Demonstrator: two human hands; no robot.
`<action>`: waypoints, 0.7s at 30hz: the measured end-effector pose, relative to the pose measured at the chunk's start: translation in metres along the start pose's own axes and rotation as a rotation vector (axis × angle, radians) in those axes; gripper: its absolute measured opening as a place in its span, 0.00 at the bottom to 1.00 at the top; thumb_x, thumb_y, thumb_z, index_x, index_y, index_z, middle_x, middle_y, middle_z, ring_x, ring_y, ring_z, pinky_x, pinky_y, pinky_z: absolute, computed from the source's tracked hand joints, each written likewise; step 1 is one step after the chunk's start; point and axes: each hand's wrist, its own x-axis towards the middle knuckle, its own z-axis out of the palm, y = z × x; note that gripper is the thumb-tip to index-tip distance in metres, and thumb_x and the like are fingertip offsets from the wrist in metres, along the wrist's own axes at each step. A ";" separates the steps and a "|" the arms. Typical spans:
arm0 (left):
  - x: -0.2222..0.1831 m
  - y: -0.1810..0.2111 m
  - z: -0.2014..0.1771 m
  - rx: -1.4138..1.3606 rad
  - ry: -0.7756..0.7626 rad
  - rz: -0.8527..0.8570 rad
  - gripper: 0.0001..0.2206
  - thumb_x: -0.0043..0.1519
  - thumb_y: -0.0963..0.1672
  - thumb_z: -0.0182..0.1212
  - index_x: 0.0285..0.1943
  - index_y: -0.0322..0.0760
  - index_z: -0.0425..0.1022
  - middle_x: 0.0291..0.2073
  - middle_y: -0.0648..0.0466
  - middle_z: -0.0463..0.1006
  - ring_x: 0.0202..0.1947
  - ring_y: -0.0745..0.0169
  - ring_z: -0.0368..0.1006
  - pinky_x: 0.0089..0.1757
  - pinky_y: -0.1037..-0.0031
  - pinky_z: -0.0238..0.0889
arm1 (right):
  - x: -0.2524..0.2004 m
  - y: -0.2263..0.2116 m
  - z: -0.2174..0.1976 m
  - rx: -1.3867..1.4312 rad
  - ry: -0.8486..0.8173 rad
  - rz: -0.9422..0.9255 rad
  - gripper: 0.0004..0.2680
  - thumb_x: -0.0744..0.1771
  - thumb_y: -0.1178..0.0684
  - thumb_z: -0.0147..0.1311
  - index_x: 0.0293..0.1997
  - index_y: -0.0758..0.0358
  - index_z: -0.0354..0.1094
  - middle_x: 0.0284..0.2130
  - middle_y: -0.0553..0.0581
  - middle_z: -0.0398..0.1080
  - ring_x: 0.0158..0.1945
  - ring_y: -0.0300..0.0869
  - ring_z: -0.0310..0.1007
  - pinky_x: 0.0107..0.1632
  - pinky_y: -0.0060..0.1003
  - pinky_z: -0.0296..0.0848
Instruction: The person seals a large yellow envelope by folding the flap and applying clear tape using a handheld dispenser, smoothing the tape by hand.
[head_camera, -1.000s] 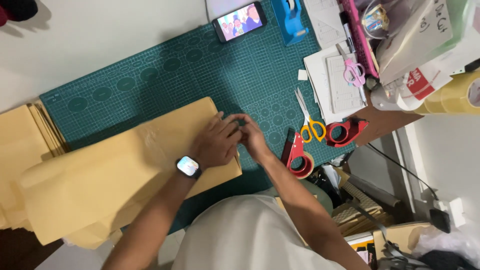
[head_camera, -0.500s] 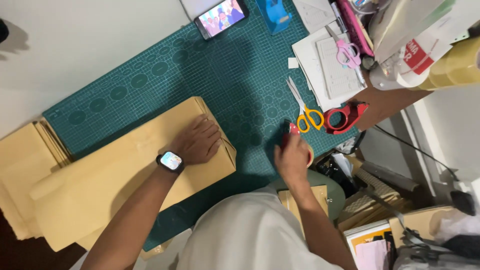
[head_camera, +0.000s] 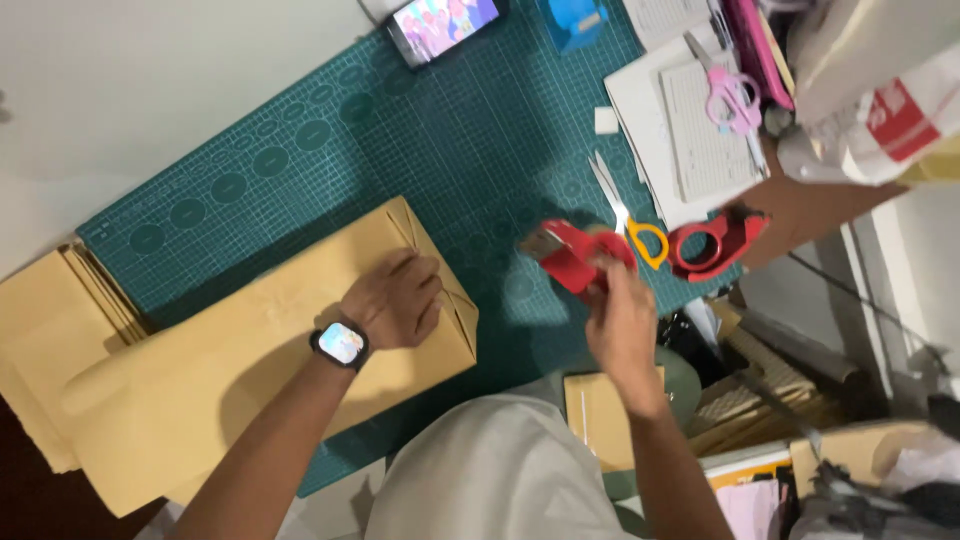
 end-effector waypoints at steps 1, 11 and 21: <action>0.003 0.001 -0.003 -0.018 0.004 -0.017 0.14 0.65 0.49 0.47 0.33 0.39 0.72 0.36 0.52 0.73 0.46 0.56 0.74 0.61 0.62 0.61 | 0.023 -0.011 -0.013 0.224 0.019 -0.129 0.12 0.67 0.58 0.55 0.56 0.54 0.65 0.37 0.62 0.74 0.46 0.60 0.75 0.52 0.50 0.71; 0.009 0.002 -0.004 -0.083 0.078 -0.049 0.12 0.61 0.49 0.48 0.30 0.42 0.71 0.32 0.52 0.71 0.45 0.53 0.72 0.62 0.56 0.60 | 0.214 -0.074 0.084 1.029 -0.752 -0.307 0.23 0.59 0.50 0.73 0.60 0.51 0.73 0.44 0.52 0.74 0.48 0.39 0.74 0.58 0.37 0.71; 0.012 0.012 0.000 -0.075 0.157 -0.151 0.17 0.68 0.48 0.41 0.35 0.38 0.74 0.36 0.49 0.72 0.50 0.51 0.71 0.68 0.54 0.54 | 0.270 -0.164 0.043 0.835 -1.246 -0.470 0.22 0.56 0.47 0.70 0.54 0.58 0.78 0.34 0.52 0.76 0.37 0.35 0.71 0.42 0.28 0.67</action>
